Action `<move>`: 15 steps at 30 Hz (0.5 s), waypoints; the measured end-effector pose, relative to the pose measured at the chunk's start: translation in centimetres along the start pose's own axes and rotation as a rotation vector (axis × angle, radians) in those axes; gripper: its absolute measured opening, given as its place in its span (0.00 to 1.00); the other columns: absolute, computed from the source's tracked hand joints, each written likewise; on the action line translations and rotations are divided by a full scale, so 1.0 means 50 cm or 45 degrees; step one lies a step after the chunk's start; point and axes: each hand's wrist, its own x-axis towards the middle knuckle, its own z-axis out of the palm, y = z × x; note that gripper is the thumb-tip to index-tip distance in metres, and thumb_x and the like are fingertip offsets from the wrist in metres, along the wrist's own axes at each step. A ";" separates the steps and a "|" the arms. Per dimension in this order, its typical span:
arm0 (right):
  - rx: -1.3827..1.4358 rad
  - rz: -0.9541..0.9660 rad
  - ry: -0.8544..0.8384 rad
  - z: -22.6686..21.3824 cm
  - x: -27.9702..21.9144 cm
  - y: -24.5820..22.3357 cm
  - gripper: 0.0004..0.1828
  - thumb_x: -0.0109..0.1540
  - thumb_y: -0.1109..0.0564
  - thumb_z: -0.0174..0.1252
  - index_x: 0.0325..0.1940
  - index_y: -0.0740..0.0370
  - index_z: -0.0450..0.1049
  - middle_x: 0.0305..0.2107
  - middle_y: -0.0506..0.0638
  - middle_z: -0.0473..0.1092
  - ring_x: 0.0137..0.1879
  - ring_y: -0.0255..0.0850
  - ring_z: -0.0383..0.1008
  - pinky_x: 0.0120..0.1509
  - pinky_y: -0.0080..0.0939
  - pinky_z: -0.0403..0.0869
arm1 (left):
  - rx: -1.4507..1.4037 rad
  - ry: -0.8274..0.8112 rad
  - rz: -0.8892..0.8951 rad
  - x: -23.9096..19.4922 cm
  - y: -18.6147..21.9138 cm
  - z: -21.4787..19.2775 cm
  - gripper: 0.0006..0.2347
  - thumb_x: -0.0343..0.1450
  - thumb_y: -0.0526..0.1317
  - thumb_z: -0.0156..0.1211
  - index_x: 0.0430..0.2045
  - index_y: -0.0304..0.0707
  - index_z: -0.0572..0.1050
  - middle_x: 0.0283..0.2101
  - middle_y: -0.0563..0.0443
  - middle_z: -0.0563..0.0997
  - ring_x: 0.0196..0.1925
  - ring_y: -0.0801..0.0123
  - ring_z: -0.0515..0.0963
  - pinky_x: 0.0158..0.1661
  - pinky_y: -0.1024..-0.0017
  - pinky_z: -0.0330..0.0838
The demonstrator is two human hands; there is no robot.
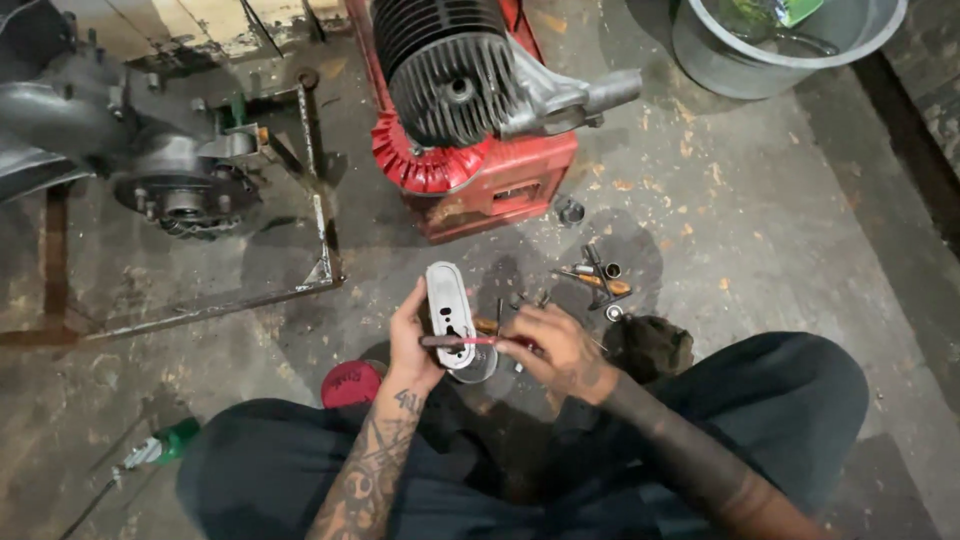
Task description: The person works on a disassembled motorcycle engine, first handling the cylinder and head on a stand, then picking up a metal engine cover and repeatedly scraping its mating surface with a red handheld scraper while sitting on the floor. The scraping continues across the surface of the cover until the clip ends.
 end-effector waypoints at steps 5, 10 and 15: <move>0.099 0.129 -0.121 -0.067 0.052 0.027 0.12 0.64 0.47 0.65 0.35 0.56 0.76 0.25 0.53 0.72 0.35 0.54 0.77 0.43 0.52 0.75 | 0.003 -0.038 0.011 0.031 -0.011 -0.021 0.20 0.70 0.55 0.60 0.43 0.35 0.80 0.41 0.37 0.85 0.34 0.54 0.86 0.33 0.59 0.84; 0.413 0.089 -0.191 -0.037 0.021 -0.031 0.07 0.62 0.54 0.67 0.39 0.56 0.77 0.29 0.54 0.77 0.36 0.56 0.80 0.40 0.49 0.78 | 0.005 0.012 0.049 -0.003 0.003 0.013 0.19 0.71 0.54 0.60 0.42 0.35 0.80 0.40 0.37 0.85 0.35 0.55 0.86 0.35 0.61 0.82; 0.262 0.109 -0.113 -0.022 0.019 0.076 0.10 0.64 0.53 0.64 0.32 0.60 0.75 0.21 0.54 0.70 0.28 0.52 0.74 0.34 0.48 0.74 | -0.016 -0.001 0.072 -0.012 -0.012 0.023 0.17 0.71 0.52 0.60 0.42 0.37 0.81 0.39 0.44 0.86 0.35 0.63 0.86 0.37 0.67 0.81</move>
